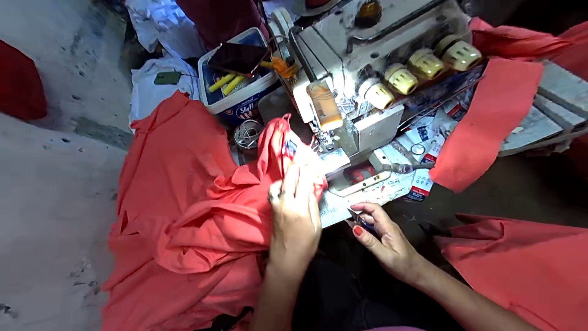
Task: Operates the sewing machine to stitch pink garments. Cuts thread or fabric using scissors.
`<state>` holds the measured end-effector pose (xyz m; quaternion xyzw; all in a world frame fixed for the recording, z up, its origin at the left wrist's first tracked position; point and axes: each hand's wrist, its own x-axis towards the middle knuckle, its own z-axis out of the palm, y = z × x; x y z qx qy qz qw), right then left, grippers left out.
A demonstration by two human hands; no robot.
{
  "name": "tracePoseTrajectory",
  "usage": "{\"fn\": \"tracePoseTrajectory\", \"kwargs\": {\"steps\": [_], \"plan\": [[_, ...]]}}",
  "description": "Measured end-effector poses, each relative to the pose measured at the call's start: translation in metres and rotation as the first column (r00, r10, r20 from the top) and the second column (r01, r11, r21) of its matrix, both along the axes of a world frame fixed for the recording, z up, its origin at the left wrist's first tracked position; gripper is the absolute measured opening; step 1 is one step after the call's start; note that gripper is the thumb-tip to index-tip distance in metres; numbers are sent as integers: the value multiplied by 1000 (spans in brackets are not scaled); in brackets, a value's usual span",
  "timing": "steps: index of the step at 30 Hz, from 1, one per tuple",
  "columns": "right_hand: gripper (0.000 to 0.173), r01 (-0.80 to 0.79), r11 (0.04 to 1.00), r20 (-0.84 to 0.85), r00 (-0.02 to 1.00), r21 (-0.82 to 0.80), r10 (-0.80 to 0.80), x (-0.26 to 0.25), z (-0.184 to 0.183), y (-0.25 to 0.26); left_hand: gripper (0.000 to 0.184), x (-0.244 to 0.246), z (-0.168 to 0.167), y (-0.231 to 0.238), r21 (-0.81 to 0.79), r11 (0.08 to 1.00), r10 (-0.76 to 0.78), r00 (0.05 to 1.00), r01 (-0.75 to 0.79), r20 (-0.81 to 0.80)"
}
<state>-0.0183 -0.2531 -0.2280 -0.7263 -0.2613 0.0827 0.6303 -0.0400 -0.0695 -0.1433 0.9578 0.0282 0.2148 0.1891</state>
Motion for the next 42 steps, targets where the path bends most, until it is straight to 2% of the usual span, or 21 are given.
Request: {"fn": "tracePoseTrajectory", "kwargs": {"steps": [2,4,6,7,10,11,13,14,16,18,19,21,24,29,32,34,37,40,42], "plan": [[48,20,1000,-17,1000,-15,-20,-4,-4,-8,37,-19,0,-8,-21,1000,8,1000,-8,-5],[46,38,999,-27,999,-36,-39,-7,-7,-12,32,-22,9,-1,-9,997,73,997,-73,37],[45,40,998,-16,999,-49,-41,-10,-6,-13,31,-9,32,20,26,989,142,990,-143,17],[45,42,998,13,999,-53,-41,-10,-5,-12,35,3,45,33,63,990,128,992,-128,2],[47,65,995,149,987,-76,-53,-9,5,-5,49,48,69,70,184,979,-65,991,86,-119],[45,86,992,211,975,-90,-65,-6,11,-4,51,62,73,79,195,964,-139,968,181,-210],[40,166,979,361,926,-122,-112,4,23,-2,42,77,76,97,186,917,-272,894,353,-356],[39,229,962,449,882,-149,-140,11,30,-2,31,78,74,108,193,884,-337,867,426,-368],[37,363,908,606,777,-208,-171,29,45,-2,27,66,69,129,198,845,-418,845,496,-334],[37,426,853,693,712,-301,-111,48,61,1,25,40,80,124,36,905,-385,853,424,-352],[36,429,828,711,702,-361,-53,56,70,5,15,31,83,116,-22,933,-345,873,360,-345],[34,424,779,734,676,-462,68,68,86,19,8,18,81,109,-76,962,-274,918,264,-287],[40,394,721,717,668,-569,201,74,100,43,8,6,70,102,-214,960,-219,958,179,-185],[43,336,687,664,693,-644,283,79,102,62,7,1,59,91,-362,927,-147,984,102,-98],[37,337,739,711,652,-584,264,83,93,61,7,2,56,87,-446,891,-131,988,81,-81],[34,351,810,755,635,-471,164,83,89,59,8,1,54,83,-514,854,-137,987,76,-81],[29,272,896,698,714,-351,57,72,101,53,8,1,51,76,-575,812,-154,987,97,-52],[25,219,920,711,699,-324,84,55,108,56,10,3,52,68,-606,789,-177,982,105,-61],[25,198,917,704,701,-346,115,49,109,59,12,4,63,52,-619,786,-99,986,-3,-132]]}}
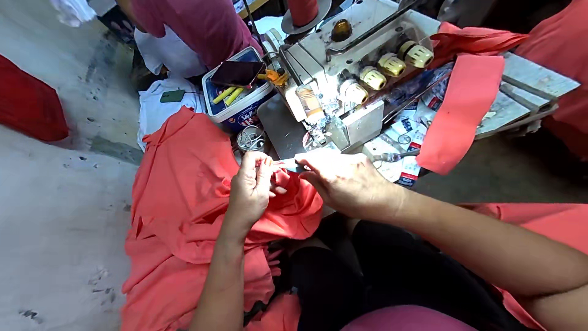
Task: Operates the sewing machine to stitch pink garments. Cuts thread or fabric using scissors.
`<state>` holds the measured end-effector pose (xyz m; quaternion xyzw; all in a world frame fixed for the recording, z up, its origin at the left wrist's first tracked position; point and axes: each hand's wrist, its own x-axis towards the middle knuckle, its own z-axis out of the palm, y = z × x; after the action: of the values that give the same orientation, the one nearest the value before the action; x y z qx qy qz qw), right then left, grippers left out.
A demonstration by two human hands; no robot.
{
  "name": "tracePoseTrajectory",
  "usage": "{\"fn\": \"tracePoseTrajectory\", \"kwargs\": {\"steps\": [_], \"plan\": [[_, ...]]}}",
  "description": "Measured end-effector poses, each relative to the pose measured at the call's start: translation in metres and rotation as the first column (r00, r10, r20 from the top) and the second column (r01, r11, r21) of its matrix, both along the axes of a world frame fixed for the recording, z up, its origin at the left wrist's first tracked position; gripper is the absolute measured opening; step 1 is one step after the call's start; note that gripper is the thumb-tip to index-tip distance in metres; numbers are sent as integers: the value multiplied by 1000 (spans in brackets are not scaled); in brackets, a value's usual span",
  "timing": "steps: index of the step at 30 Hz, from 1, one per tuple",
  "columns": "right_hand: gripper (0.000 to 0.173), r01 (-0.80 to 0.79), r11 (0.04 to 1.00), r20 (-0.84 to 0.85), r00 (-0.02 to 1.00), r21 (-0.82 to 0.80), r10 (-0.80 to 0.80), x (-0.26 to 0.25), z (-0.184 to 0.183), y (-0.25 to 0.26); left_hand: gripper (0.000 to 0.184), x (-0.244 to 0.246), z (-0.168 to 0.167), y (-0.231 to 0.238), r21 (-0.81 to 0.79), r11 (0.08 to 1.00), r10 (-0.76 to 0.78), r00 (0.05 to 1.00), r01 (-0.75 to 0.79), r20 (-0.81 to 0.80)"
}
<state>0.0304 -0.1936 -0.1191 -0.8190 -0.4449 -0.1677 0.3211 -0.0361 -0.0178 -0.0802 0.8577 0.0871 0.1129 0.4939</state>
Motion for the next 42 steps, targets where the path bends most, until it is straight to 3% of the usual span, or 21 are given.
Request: {"fn": "tracePoseTrajectory", "kwargs": {"steps": [2,5,8,10,12,14,16,19,22,24,25,26,29,33,36,39,42], "plan": [[27,0,1000,-9,1000,-18,-1,-2,-1,3,14,0,7,-11,-1,999,45,997,-45,-61],[27,3,1000,2,1000,-13,-3,0,-6,6,13,-1,-14,10,97,991,-95,994,89,56],[28,-16,1000,34,999,23,15,2,-12,8,14,0,-18,11,174,978,-130,989,116,75],[28,-12,998,-5,1000,61,12,5,-15,6,17,0,-16,11,286,956,-104,988,68,110],[26,30,991,-143,990,133,-10,8,-16,-3,21,-2,-13,14,411,909,-28,972,-72,232],[28,110,981,-281,958,161,-62,9,-16,-15,23,-5,-12,22,384,903,42,928,-194,370],[33,179,971,-314,941,159,-122,5,-22,-24,11,-12,-7,20,197,959,102,897,-204,430],[36,208,957,-377,918,202,-120,0,-28,-33,11,-29,0,10,-131,987,-18,888,88,460],[33,242,912,-522,852,332,-36,7,-29,-48,10,-43,-4,-6,-39,913,-376,875,406,304],[29,293,839,-628,775,458,72,9,-36,-55,27,-45,-20,-19,117,864,-502,854,489,137],[28,324,805,-689,711,498,140,8,-39,-58,35,-44,-30,-26,224,868,-474,875,444,101],[26,359,782,-738,650,510,182,5,-42,-59,30,-43,-38,-32,303,892,-387,914,337,122],[24,387,795,-801,567,466,193,-6,-60,-52,10,-37,-52,-53,305,952,-90,957,2,275],[23,350,804,-828,483,481,285,-10,-70,-31,22,-22,-81,-69,468,880,-93,937,-80,336],[26,372,781,-842,417,502,343,-13,-63,-24,13,-14,-101,-68,526,835,-97,898,-161,428],[27,416,741,-846,345,527,407,-14,-57,-23,10,-14,-101,-67,444,879,-75,870,-173,488],[20,376,723,-803,413,580,429,-16,-55,-27,8,-18,-97,-68,168,981,24,920,-97,391]]}}
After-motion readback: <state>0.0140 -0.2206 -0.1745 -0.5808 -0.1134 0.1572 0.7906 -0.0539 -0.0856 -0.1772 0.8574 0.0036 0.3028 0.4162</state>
